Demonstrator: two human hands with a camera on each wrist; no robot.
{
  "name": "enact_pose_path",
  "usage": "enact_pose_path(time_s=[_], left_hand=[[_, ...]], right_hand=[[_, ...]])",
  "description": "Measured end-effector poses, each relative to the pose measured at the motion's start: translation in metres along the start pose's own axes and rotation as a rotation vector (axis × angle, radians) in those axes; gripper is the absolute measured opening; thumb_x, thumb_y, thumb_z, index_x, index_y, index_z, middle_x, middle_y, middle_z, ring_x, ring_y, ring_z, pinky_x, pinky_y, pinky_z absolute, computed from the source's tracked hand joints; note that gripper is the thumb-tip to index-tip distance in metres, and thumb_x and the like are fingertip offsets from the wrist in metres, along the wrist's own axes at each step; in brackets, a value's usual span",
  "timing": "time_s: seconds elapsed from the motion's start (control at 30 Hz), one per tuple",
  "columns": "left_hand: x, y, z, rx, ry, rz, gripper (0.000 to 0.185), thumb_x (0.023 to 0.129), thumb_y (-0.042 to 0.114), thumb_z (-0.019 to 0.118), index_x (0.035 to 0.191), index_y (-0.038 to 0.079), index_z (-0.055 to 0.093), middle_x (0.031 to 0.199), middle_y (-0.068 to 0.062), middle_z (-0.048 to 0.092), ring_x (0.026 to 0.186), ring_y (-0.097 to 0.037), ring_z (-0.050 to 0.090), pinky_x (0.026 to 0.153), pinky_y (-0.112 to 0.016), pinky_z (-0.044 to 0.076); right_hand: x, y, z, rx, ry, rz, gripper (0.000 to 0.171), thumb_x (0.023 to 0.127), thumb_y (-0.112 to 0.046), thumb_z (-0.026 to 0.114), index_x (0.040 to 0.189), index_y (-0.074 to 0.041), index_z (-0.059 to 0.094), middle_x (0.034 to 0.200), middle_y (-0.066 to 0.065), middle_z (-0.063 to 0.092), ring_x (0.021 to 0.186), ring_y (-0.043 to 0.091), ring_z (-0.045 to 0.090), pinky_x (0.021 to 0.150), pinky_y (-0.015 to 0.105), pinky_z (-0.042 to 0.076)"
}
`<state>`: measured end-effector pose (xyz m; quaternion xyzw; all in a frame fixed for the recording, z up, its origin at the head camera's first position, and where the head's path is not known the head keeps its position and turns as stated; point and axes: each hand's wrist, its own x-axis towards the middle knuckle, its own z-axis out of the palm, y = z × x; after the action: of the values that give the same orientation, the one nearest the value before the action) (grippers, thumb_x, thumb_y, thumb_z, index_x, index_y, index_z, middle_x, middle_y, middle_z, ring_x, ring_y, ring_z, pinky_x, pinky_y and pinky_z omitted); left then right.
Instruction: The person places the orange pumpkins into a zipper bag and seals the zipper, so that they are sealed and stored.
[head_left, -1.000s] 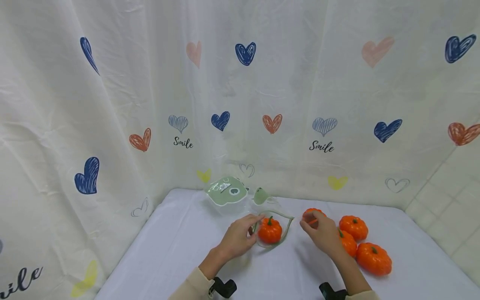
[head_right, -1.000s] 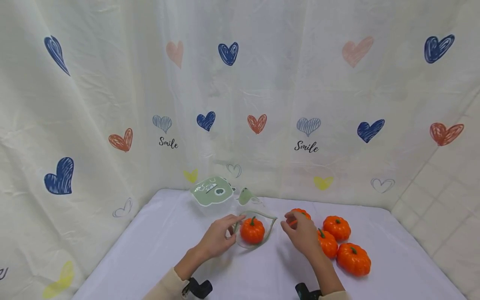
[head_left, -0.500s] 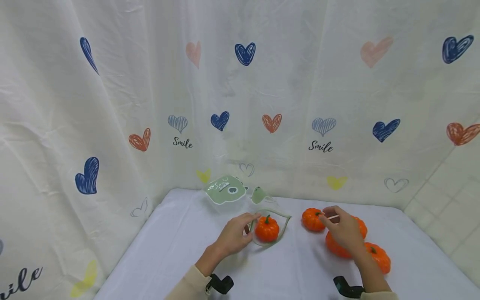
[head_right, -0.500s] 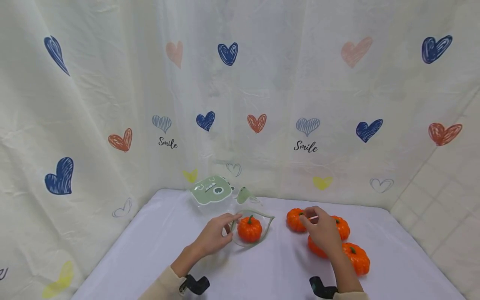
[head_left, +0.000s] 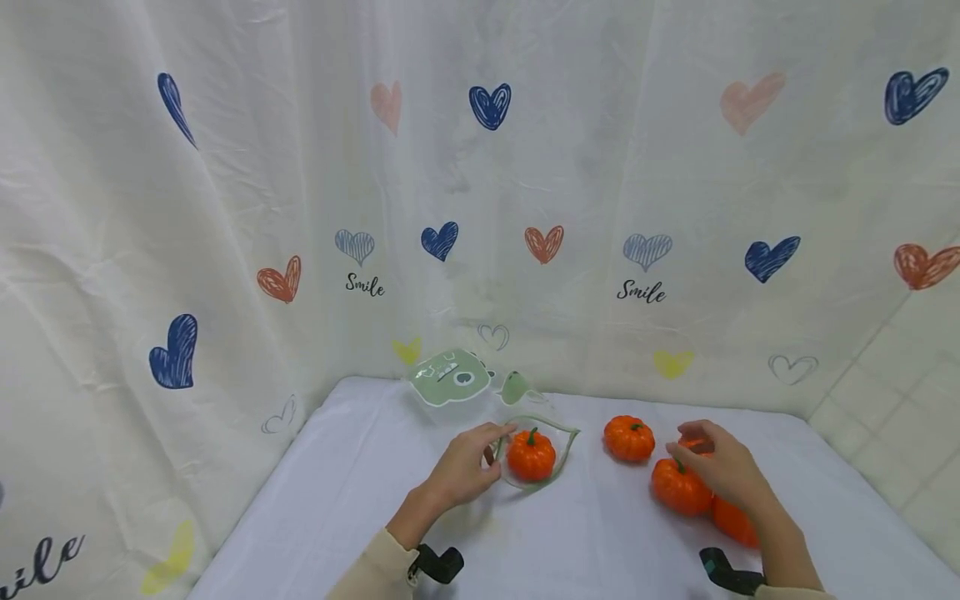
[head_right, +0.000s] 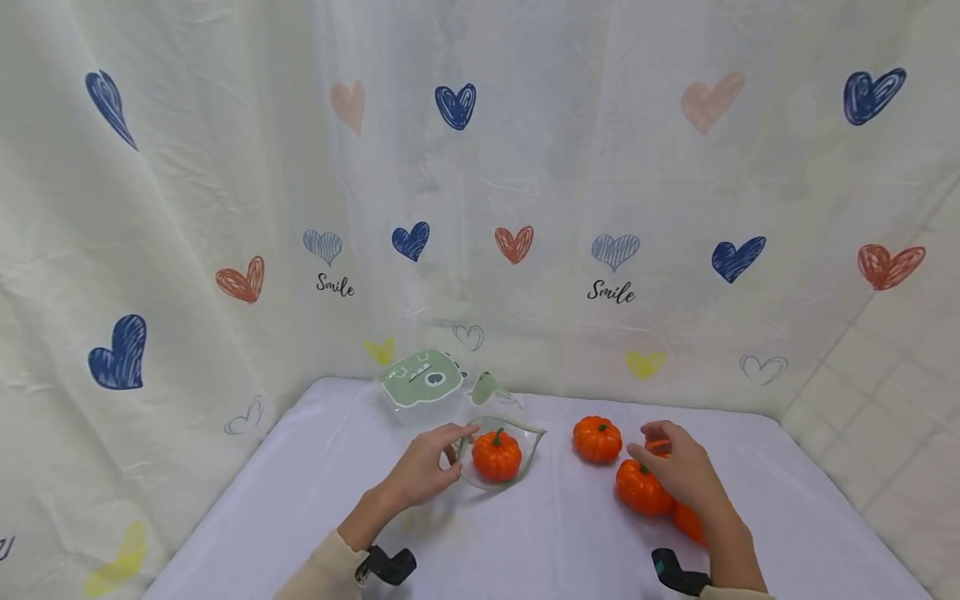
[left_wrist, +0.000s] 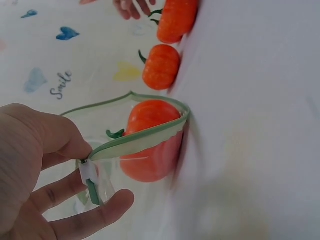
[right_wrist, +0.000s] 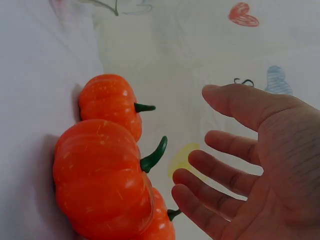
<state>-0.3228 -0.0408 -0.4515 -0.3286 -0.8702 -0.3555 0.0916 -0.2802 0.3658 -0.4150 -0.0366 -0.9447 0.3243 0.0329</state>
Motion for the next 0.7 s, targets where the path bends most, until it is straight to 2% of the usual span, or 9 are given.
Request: enact_pose_path(time_s=[0.23,0.5,0.7], left_hand=[[0.0,-0.001,-0.004,0.002,-0.017,-0.021,0.059,0.089,0.001,0.069,0.146,0.014,0.058,0.124,-0.005,0.07,0.083,-0.008,0.059,0.071,-0.014,0.05],[0.0,-0.002,-0.008,0.006,-0.019,-0.028,0.059,0.09,0.003,0.069,0.146,0.016,0.058,0.126,-0.006,0.071,0.083,-0.011,0.06,0.07,-0.015,0.05],[0.0,-0.004,-0.009,-0.001,-0.015,-0.034,0.059,0.09,0.004,0.071,0.146,0.018,0.058,0.126,-0.005,0.071,0.083,-0.011,0.06,0.069,-0.015,0.051]], right_hand=[[0.003,0.013,-0.003,-0.008,-0.076,0.054,0.09,0.09,-0.064,0.065,0.147,0.0,0.041,0.144,0.03,0.049,0.126,0.048,0.049,0.094,0.062,0.052],[0.006,0.023,0.001,-0.056,-0.108,0.027,0.09,0.086,-0.061,0.072,0.146,0.0,0.043,0.144,0.033,0.046,0.125,0.051,0.047,0.098,0.07,0.044],[0.007,0.028,0.003,-0.086,-0.151,0.061,0.098,0.08,-0.065,0.076,0.148,-0.003,0.043,0.145,0.033,0.045,0.123,0.05,0.046,0.097,0.073,0.042]])
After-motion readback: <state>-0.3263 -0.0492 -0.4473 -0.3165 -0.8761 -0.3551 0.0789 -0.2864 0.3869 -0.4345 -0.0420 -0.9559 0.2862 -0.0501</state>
